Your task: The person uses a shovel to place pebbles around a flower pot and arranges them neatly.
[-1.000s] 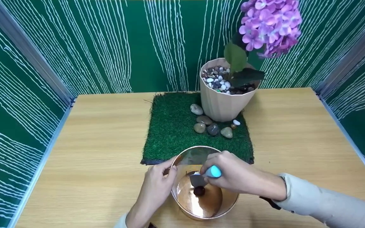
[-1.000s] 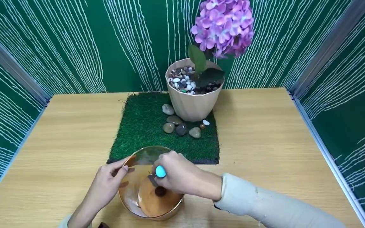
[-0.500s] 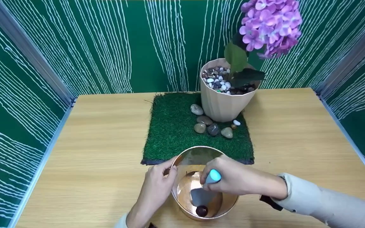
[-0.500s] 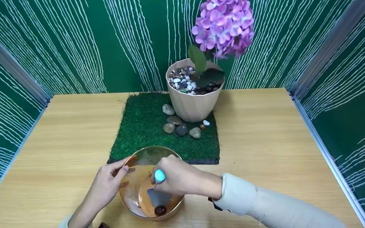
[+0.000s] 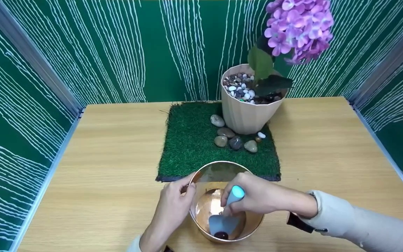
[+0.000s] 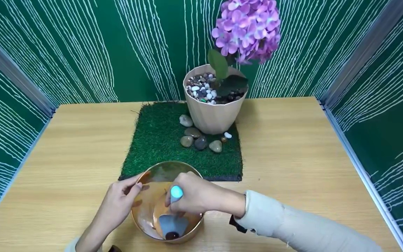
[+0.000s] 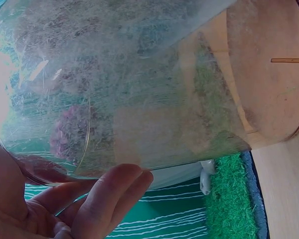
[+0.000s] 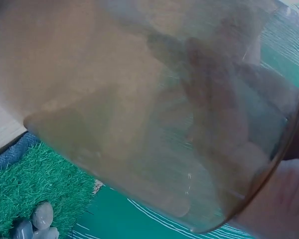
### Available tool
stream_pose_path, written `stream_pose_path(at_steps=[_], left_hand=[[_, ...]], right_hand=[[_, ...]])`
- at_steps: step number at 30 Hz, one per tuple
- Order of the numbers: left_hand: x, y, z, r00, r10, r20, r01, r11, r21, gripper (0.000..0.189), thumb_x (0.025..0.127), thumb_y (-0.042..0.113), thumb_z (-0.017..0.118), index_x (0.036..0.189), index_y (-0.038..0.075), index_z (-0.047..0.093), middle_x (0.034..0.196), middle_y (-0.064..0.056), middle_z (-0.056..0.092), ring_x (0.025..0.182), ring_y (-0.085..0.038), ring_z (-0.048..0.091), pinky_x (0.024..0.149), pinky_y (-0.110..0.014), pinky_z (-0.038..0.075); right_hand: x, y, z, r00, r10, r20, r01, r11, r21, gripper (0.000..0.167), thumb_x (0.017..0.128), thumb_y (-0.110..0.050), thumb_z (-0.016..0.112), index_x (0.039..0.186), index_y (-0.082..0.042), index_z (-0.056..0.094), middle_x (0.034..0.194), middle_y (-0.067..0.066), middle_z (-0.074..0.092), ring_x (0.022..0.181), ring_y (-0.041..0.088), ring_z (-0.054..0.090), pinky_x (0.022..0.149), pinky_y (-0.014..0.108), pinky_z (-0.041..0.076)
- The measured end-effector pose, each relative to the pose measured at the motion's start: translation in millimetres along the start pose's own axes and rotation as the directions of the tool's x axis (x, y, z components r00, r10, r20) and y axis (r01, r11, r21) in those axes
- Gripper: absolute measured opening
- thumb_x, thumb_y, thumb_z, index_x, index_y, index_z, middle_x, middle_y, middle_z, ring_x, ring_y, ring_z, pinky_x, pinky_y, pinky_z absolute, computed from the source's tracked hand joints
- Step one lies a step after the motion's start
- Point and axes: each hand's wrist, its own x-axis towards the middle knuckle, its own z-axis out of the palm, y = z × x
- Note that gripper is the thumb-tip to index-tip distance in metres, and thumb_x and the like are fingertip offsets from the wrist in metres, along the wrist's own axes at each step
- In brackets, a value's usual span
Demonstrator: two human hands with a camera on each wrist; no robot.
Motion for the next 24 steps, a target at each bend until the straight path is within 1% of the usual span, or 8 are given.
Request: stream_pose_path(at_steps=[2, 5, 9, 11, 14, 18, 21, 24], left_hand=[[-0.2, 0.2, -0.3, 1.000, -0.006, 0.001, 0.006, 1.000, -0.002, 0.040, 0.101, 0.010, 0.055, 0.137, 0.007, 0.071, 0.127, -0.012, 0.074, 0.099, -0.016, 0.067, 0.085, -0.035, 0.061], [-0.1, 0.3, -0.5, 1.000, -0.015, 0.005, 0.015, 1.000, -0.005, 0.040, 0.101, 0.011, 0.055, 0.137, 0.007, 0.071, 0.128, -0.012, 0.074, 0.093, -0.015, 0.065, 0.080, -0.030, 0.059], [-0.2, 0.7, -0.5, 1.000, -0.013, 0.006, 0.013, 1.000, -0.005, 0.040, 0.101, 0.011, 0.055, 0.137, 0.005, 0.071, 0.128, -0.012, 0.074, 0.096, -0.016, 0.066, 0.083, -0.033, 0.060], [-0.4, 0.9, -0.4, 1.000, -0.005, 0.001, 0.005, 1.000, -0.002, 0.040, 0.101, 0.011, 0.055, 0.136, 0.005, 0.072, 0.126, -0.012, 0.075, 0.096, -0.016, 0.066, 0.084, -0.036, 0.060], [-0.6, 0.3, -0.1, 1.000, 0.001, -0.003, -0.001, 1.000, -0.003, 0.039, 0.101, 0.011, 0.056, 0.136, 0.005, 0.072, 0.124, -0.012, 0.075, 0.101, -0.016, 0.068, 0.087, -0.038, 0.061], [-0.1, -0.5, -0.2, 1.000, -0.006, 0.000, 0.006, 1.000, -0.006, 0.039, 0.101, 0.012, 0.055, 0.136, 0.005, 0.072, 0.125, -0.014, 0.075, 0.109, -0.019, 0.069, 0.092, -0.045, 0.061], [0.2, -1.0, -0.2, 1.000, -0.008, -0.001, 0.008, 1.000, -0.001, 0.040, 0.101, 0.012, 0.055, 0.137, 0.005, 0.072, 0.124, -0.014, 0.075, 0.112, -0.022, 0.069, 0.094, -0.049, 0.060], [0.4, -1.4, -0.1, 1.000, -0.005, -0.004, 0.005, 1.000, 0.006, 0.040, 0.101, 0.012, 0.055, 0.136, 0.006, 0.072, 0.125, -0.013, 0.075, 0.113, -0.021, 0.069, 0.095, -0.048, 0.060]], right_hand=[[-0.8, 0, -2, 1.000, 0.000, -0.001, 0.000, 0.999, 0.033, 0.010, 0.088, -0.002, 0.077, 0.097, -0.003, 0.082, 0.087, 0.005, 0.080, 0.072, 0.004, 0.068, 0.069, 0.021, 0.060], [-1.9, 1, -4, 1.000, -0.008, -0.007, 0.009, 0.997, 0.077, 0.013, 0.090, 0.000, 0.075, 0.100, 0.000, 0.081, 0.087, 0.011, 0.080, 0.071, 0.012, 0.073, 0.069, 0.023, 0.062], [-4.2, 1, -7, 1.000, -0.016, -0.017, 0.018, 0.991, 0.133, 0.014, 0.090, 0.001, 0.072, 0.102, 0.005, 0.079, 0.088, 0.017, 0.079, 0.073, 0.025, 0.077, 0.068, 0.029, 0.064], [-6.1, 0, -10, 1.000, 0.005, -0.021, -0.001, 0.985, 0.173, 0.016, 0.091, 0.001, 0.071, 0.103, 0.008, 0.077, 0.091, 0.019, 0.078, 0.076, 0.029, 0.078, 0.070, 0.032, 0.065], [-9.4, -1, -14, 0.998, 0.053, -0.029, -0.044, 0.969, 0.242, 0.018, 0.092, 0.002, 0.068, 0.105, 0.013, 0.075, 0.099, 0.022, 0.078, 0.084, 0.034, 0.079, 0.073, 0.036, 0.065], [-13.2, -2, -20, 0.997, 0.070, -0.033, -0.056, 0.946, 0.319, 0.021, 0.095, 0.002, 0.064, 0.108, 0.017, 0.071, 0.104, 0.028, 0.076, 0.090, 0.032, 0.079, 0.077, 0.039, 0.064], [-15.8, -1, -24, 0.996, 0.079, -0.034, -0.062, 0.933, 0.354, 0.023, 0.096, 0.002, 0.062, 0.109, 0.019, 0.070, 0.104, 0.029, 0.075, 0.087, 0.025, 0.079, 0.078, 0.039, 0.064], [-18.5, -1, -29, 0.994, 0.101, -0.037, -0.079, 0.923, 0.377, 0.023, 0.097, 0.001, 0.062, 0.110, 0.018, 0.069, 0.105, 0.027, 0.076, 0.086, 0.020, 0.079, 0.079, 0.038, 0.064]])
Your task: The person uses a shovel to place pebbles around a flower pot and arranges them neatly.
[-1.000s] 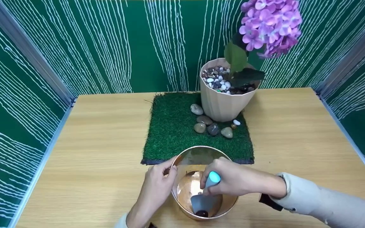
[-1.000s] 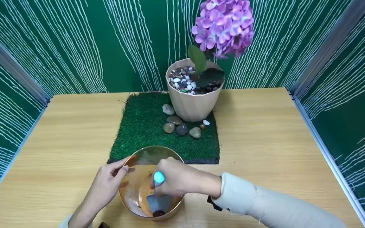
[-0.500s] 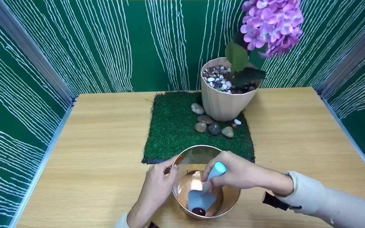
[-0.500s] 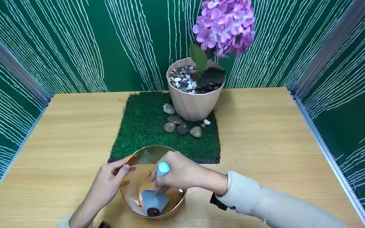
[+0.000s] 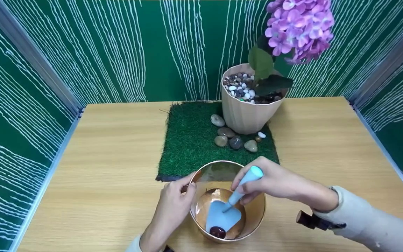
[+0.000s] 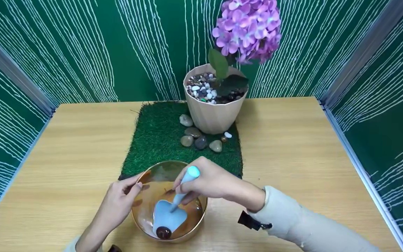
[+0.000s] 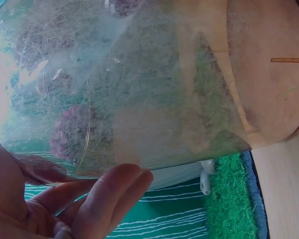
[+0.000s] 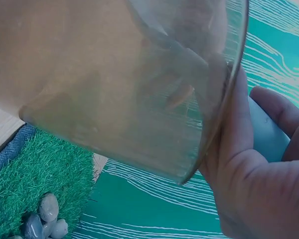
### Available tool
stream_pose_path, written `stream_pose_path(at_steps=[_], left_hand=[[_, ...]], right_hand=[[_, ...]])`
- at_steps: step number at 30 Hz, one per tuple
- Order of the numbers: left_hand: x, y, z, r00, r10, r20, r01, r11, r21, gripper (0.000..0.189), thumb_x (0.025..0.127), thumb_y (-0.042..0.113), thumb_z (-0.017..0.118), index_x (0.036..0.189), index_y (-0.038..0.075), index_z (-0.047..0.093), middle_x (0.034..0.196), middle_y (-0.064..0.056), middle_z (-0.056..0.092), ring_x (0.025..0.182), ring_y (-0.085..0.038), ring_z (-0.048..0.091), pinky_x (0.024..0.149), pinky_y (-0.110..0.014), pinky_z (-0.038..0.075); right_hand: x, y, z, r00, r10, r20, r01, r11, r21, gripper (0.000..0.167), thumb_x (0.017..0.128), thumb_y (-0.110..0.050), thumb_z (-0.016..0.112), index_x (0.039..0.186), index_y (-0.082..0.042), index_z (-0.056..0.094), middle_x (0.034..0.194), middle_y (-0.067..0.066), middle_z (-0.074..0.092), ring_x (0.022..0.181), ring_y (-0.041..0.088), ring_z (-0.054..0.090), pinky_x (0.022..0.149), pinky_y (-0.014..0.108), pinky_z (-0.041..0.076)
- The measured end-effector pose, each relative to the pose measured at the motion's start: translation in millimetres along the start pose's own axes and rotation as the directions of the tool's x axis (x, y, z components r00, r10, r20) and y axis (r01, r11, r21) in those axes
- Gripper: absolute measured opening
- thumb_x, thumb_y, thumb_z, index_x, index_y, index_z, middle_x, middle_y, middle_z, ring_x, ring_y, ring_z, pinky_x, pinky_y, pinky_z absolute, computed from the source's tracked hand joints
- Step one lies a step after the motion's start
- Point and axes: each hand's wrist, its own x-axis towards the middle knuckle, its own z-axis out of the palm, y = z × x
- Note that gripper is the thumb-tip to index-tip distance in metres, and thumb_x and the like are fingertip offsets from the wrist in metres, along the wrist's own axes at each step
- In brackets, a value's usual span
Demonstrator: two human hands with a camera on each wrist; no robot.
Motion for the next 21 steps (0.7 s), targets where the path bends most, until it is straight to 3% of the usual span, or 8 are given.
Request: stream_pose_path(at_steps=[7, 15, 21], left_hand=[[0.0, 0.1, 0.5, 1.000, -0.002, 0.000, 0.002, 1.000, 0.002, 0.039, 0.101, 0.011, 0.056, 0.136, 0.007, 0.072, 0.127, -0.012, 0.074, 0.109, -0.017, 0.067, 0.093, -0.043, 0.060], [-0.5, 0.0, 0.5, 1.000, -0.006, 0.009, 0.006, 1.000, -0.012, 0.039, 0.102, 0.011, 0.056, 0.137, 0.007, 0.072, 0.129, -0.014, 0.073, 0.116, -0.020, 0.067, 0.096, -0.044, 0.060], [-0.7, 0.6, 0.2, 1.000, 0.002, 0.004, -0.002, 1.000, -0.003, 0.040, 0.101, 0.012, 0.054, 0.138, 0.008, 0.071, 0.128, -0.011, 0.074, 0.100, -0.014, 0.066, 0.087, -0.036, 0.061]], right_hand=[[-5.9, 0, -8, 0.999, 0.022, -0.031, -0.019, 0.997, 0.074, 0.027, 0.098, -0.004, 0.063, 0.113, 0.018, 0.068, 0.104, 0.021, 0.077, 0.087, 0.020, 0.079, 0.080, 0.037, 0.064], [-8.5, 6, -14, 0.999, 0.023, -0.050, -0.012, 0.979, 0.202, 0.022, 0.100, -0.002, 0.060, 0.110, 0.015, 0.071, 0.101, 0.014, 0.078, 0.088, 0.020, 0.079, 0.079, 0.032, 0.064], [-9.8, 10, -17, 0.999, 0.017, -0.042, -0.006, 0.970, 0.243, 0.019, 0.101, -0.001, 0.059, 0.108, 0.007, 0.074, 0.100, 0.013, 0.078, 0.089, 0.021, 0.079, 0.080, 0.032, 0.064]])
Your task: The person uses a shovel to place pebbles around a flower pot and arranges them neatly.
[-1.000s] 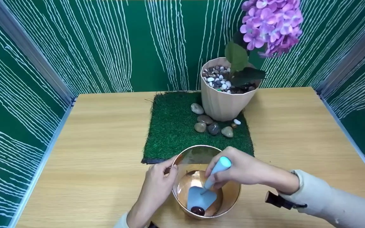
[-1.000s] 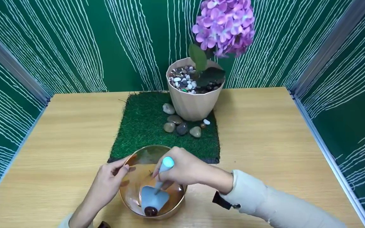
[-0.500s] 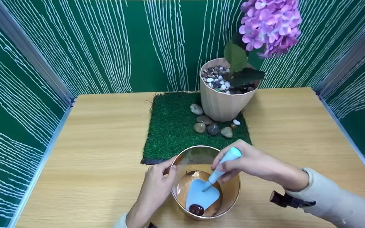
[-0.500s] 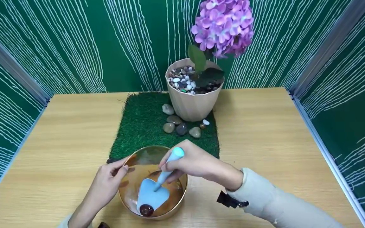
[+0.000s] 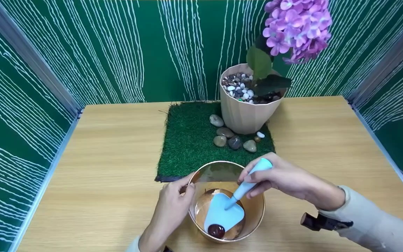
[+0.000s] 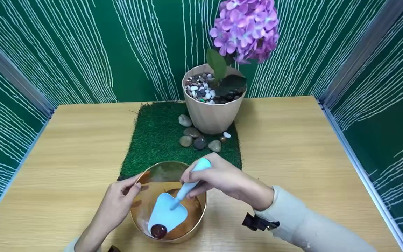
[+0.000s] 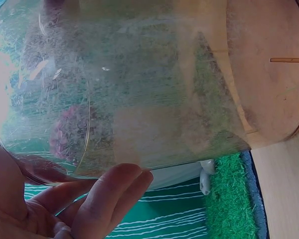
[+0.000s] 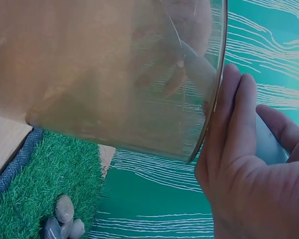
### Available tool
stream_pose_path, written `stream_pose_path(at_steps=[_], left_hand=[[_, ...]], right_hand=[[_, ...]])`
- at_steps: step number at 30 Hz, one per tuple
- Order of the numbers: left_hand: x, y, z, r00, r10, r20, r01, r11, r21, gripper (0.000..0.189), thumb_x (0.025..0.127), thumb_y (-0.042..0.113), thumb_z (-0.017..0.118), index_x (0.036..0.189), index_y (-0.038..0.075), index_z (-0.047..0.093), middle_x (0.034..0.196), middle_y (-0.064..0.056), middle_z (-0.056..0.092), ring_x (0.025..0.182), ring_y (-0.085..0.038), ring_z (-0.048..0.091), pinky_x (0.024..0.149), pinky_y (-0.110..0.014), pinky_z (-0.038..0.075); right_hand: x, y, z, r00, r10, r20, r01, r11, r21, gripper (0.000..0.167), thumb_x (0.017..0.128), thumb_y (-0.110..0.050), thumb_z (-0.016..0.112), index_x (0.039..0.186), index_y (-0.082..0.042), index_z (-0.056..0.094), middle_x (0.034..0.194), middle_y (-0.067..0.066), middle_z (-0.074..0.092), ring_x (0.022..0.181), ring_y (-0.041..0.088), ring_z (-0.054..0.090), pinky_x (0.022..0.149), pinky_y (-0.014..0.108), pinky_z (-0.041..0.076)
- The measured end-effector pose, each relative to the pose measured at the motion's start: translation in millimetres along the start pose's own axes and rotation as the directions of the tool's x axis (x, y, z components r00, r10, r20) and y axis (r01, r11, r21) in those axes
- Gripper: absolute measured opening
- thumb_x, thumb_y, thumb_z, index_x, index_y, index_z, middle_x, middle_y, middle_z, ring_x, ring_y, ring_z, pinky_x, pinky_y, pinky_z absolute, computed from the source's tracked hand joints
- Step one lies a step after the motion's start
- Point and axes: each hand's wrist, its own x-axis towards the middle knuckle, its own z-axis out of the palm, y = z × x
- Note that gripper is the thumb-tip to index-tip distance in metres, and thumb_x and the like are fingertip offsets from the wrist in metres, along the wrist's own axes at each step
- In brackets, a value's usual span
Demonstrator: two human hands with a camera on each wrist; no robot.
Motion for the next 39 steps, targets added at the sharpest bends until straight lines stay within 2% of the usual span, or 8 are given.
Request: stream_pose_path(at_steps=[3, 10, 22, 32, 39], left_hand=[[-0.1, 0.2, -0.1, 1.000, 0.000, 0.000, 0.000, 1.000, 0.003, 0.041, 0.101, 0.012, 0.054, 0.138, 0.008, 0.071, 0.128, -0.011, 0.074, 0.098, -0.013, 0.066, 0.087, -0.036, 0.060], [-0.4, -0.1, -0.7, 1.000, -0.008, 0.009, 0.008, 1.000, -0.007, 0.040, 0.102, 0.012, 0.055, 0.138, 0.008, 0.071, 0.130, -0.012, 0.073, 0.116, -0.018, 0.067, 0.095, -0.044, 0.060], [0.2, -0.3, -0.5, 1.000, -0.013, 0.016, 0.013, 1.000, -0.020, 0.040, 0.102, 0.010, 0.055, 0.138, 0.004, 0.070, 0.127, -0.013, 0.074, 0.113, -0.020, 0.069, 0.094, -0.043, 0.061], [1.6, 0.0, 0.2, 1.000, -0.017, 0.001, 0.017, 1.000, -0.022, 0.039, 0.101, 0.011, 0.056, 0.136, 0.004, 0.072, 0.127, -0.015, 0.074, 0.119, -0.026, 0.069, 0.095, -0.046, 0.060], [1.0, -0.1, 0.2, 1.000, -0.024, 0.001, 0.024, 1.000, -0.016, 0.039, 0.101, 0.012, 0.056, 0.135, 0.005, 0.072, 0.126, -0.015, 0.074, 0.119, -0.028, 0.069, 0.096, -0.047, 0.060]], right_hand=[[-1.2, 1, -1, 1.000, 0.008, -0.007, -0.008, 1.000, 0.013, 0.019, 0.101, -0.002, 0.059, 0.108, 0.006, 0.075, 0.100, 0.012, 0.078, 0.089, 0.021, 0.079, 0.081, 0.032, 0.064], [-3.3, 5, -5, 1.000, 0.023, -0.003, -0.023, 0.998, 0.060, 0.021, 0.103, -0.003, 0.057, 0.110, 0.003, 0.075, 0.101, 0.012, 0.079, 0.090, 0.021, 0.079, 0.083, 0.032, 0.064], [-5.9, 8, -8, 0.998, 0.048, -0.039, -0.044, 0.994, 0.100, 0.022, 0.102, -0.003, 0.055, 0.108, 0.000, 0.076, 0.102, 0.011, 0.079, 0.086, 0.017, 0.079, 0.082, 0.029, 0.063], [-7.6, 10, -10, 0.996, 0.049, -0.070, -0.040, 0.990, 0.133, 0.024, 0.103, -0.002, 0.054, 0.106, -0.003, 0.078, 0.100, 0.010, 0.079, 0.084, 0.019, 0.079, 0.081, 0.027, 0.063], [-9.6, 9, -15, 0.997, 0.054, -0.059, -0.042, 0.982, 0.183, 0.023, 0.105, -0.005, 0.056, 0.107, -0.004, 0.079, 0.101, 0.010, 0.080, 0.086, 0.017, 0.079, 0.083, 0.026, 0.062]])
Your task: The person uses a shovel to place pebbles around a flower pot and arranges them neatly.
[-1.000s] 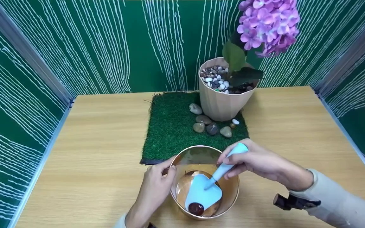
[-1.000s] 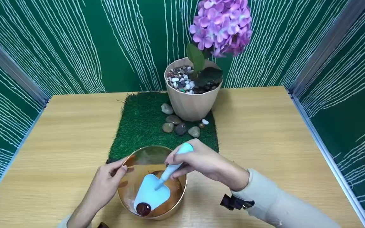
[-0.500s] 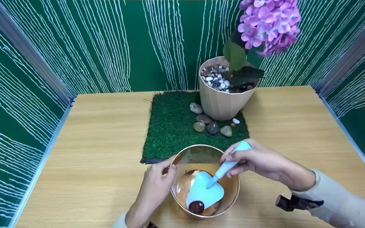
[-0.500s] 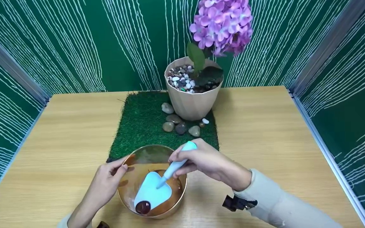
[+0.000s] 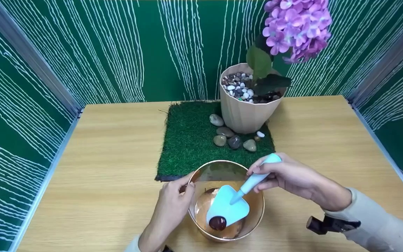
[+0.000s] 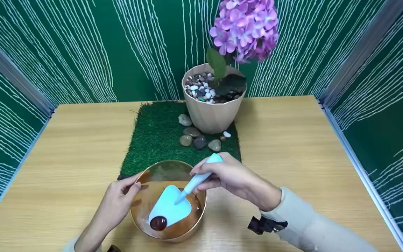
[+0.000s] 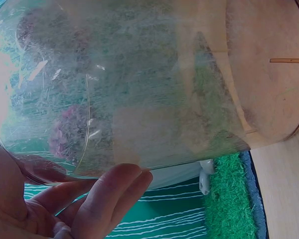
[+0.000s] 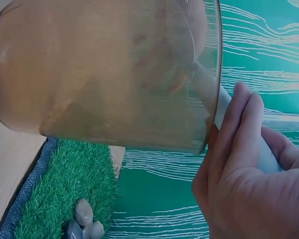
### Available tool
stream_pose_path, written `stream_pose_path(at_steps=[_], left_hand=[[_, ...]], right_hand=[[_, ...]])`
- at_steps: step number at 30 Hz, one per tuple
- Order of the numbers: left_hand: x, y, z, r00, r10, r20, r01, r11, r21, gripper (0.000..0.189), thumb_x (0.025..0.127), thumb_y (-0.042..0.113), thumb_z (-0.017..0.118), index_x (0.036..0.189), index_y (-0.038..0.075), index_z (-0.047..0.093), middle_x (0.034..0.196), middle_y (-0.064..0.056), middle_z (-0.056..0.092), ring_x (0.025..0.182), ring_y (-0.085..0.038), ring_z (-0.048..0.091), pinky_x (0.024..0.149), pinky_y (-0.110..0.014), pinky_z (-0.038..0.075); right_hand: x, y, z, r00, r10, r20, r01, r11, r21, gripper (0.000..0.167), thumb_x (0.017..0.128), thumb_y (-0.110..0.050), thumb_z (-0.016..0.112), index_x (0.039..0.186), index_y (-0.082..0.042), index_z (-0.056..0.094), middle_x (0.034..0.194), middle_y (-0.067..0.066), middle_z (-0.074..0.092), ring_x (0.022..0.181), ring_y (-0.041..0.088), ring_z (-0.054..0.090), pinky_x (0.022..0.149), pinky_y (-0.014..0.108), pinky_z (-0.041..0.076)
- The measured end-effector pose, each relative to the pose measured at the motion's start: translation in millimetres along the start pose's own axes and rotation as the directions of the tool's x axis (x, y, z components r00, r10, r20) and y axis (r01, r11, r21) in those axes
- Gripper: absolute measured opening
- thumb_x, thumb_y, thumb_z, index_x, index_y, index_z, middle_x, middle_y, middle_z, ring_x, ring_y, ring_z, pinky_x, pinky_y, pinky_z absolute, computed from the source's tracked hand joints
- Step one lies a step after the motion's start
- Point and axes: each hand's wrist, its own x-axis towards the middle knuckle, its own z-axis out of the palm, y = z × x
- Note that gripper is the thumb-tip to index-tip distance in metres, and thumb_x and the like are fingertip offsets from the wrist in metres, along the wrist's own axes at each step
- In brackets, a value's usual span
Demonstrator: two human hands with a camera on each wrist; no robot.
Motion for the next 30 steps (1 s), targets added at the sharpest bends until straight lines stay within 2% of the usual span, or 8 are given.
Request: stream_pose_path(at_steps=[9, 16, 22, 30], left_hand=[[-0.4, -0.1, 0.6, 1.000, 0.023, -0.008, -0.023, 1.000, 0.011, 0.038, 0.100, 0.010, 0.057, 0.134, 0.004, 0.073, 0.124, -0.015, 0.075, 0.117, -0.028, 0.070, 0.095, -0.047, 0.060], [-0.8, -0.2, 0.3, 1.000, 0.022, -0.009, -0.022, 1.000, 0.021, 0.039, 0.100, 0.010, 0.057, 0.135, 0.006, 0.073, 0.126, -0.014, 0.074, 0.117, -0.027, 0.069, 0.095, -0.048, 0.060], [-0.9, -0.5, 0.2, 1.000, 0.027, -0.006, -0.027, 1.000, 0.015, 0.040, 0.101, 0.012, 0.055, 0.136, 0.006, 0.072, 0.126, -0.013, 0.074, 0.118, -0.026, 0.069, 0.097, -0.048, 0.060], [-0.3, -0.2, 0.6, 1.000, 0.022, -0.002, -0.022, 1.000, 0.010, 0.040, 0.101, 0.011, 0.056, 0.137, 0.005, 0.071, 0.127, -0.015, 0.074, 0.118, -0.027, 0.070, 0.096, -0.047, 0.060]], right_hand=[[-4.4, -11, -11, 1.000, -0.028, -0.002, 0.028, 0.999, 0.045, 0.029, 0.109, -0.006, 0.050, 0.108, -0.005, 0.080, 0.101, 0.008, 0.080, 0.088, 0.016, 0.078, 0.086, 0.026, 0.061], [-8.5, -19, -27, 0.998, -0.068, -0.005, 0.068, 0.990, 0.121, 0.035, 0.111, -0.006, 0.044, 0.112, -0.001, 0.079, 0.105, 0.011, 0.080, 0.089, 0.014, 0.078, 0.086, 0.023, 0.061], [-11.3, -26, -43, 0.994, -0.087, -0.067, 0.096, 0.983, 0.154, 0.039, 0.113, -0.008, 0.041, 0.112, 0.000, 0.079, 0.107, 0.013, 0.079, 0.090, 0.018, 0.079, 0.087, 0.023, 0.060], [-11.7, -38, -58, 0.983, -0.061, -0.174, 0.097, 0.974, 0.205, 0.037, 0.113, -0.010, 0.044, 0.109, 0.001, 0.079, 0.106, 0.015, 0.079, 0.089, 0.021, 0.079, 0.084, 0.022, 0.061]])
